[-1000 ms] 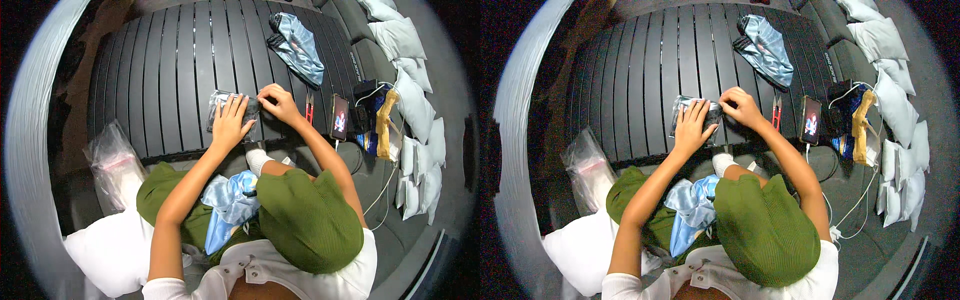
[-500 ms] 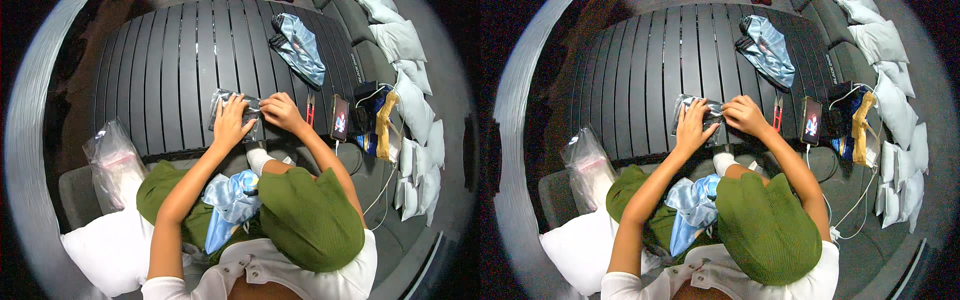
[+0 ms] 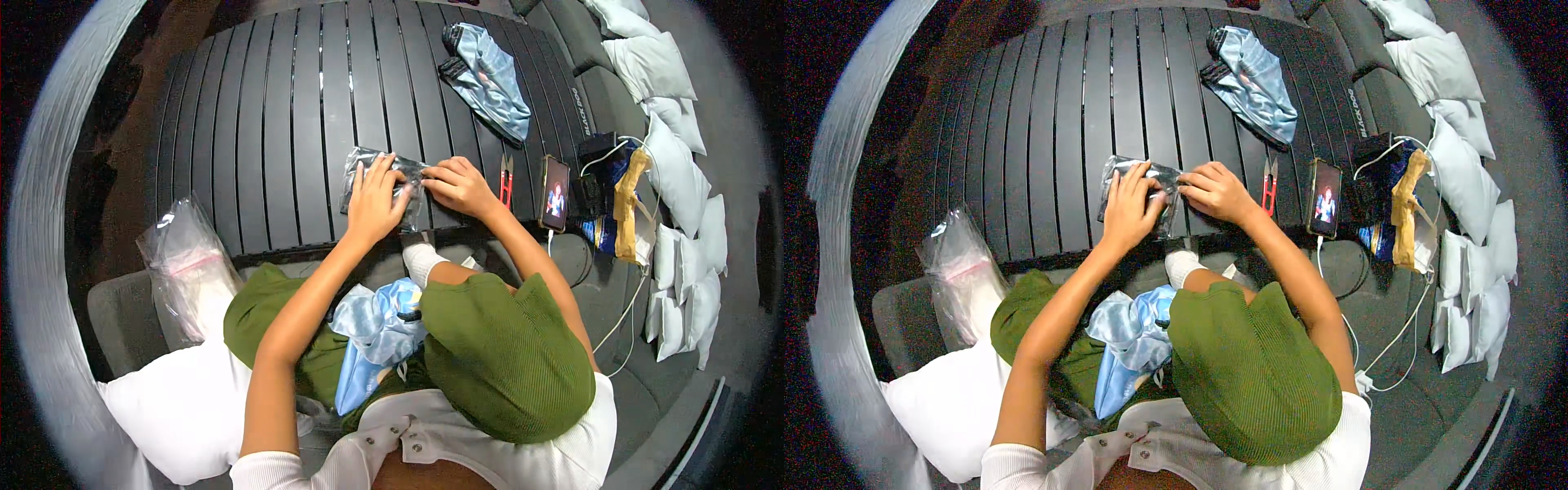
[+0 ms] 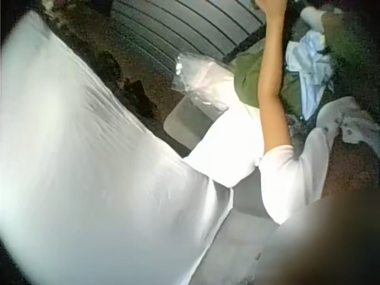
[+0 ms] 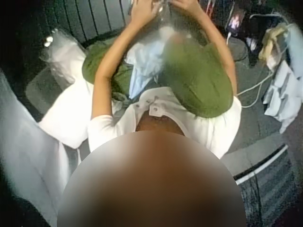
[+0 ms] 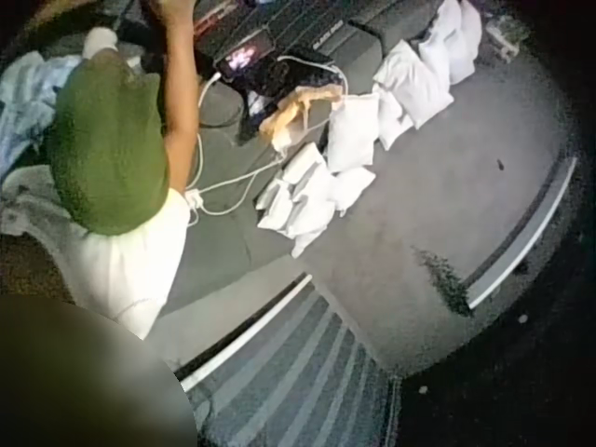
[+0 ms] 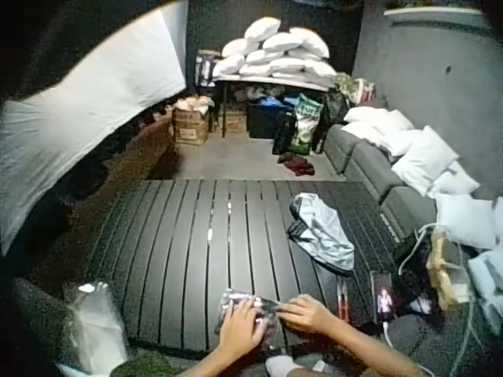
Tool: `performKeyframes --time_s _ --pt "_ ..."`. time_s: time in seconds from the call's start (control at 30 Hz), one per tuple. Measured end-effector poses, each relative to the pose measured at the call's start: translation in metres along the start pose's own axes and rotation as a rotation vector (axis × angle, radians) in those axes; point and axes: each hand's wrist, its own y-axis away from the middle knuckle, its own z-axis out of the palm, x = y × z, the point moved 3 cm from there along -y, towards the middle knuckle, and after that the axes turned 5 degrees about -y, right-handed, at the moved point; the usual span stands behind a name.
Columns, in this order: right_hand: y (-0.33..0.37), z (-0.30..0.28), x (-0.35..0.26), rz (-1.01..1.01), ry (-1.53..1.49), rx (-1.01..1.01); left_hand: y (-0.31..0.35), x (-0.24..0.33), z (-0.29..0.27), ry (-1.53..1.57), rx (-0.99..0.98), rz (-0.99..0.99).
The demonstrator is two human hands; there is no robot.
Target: Packing various fabric pouches and patches into bags and trimming loose threads.
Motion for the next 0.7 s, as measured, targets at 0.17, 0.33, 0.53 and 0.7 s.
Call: performKeyframes --time_s 0.17,0.33,0.53,0.7 --pt "0.002 -0.013 -0.006 0.144 -0.075 0.037 -0.012 -0.024 -0.026 0.256 0.108 -0.178" --pt "-0.014 0.009 -0.034 0.263 -0.076 -0.195 -0.006 -0.021 -0.022 -0.093 -0.136 0.296" --pt "0.007 0.02 -0.037 0.321 -0.032 -0.461 0.004 -0.039 -0.023 -0.196 -0.314 0.187" --pt "0.009 0.018 -0.035 0.288 -0.011 -0.488 0.004 -0.054 -0.025 -0.224 -0.325 -0.009"
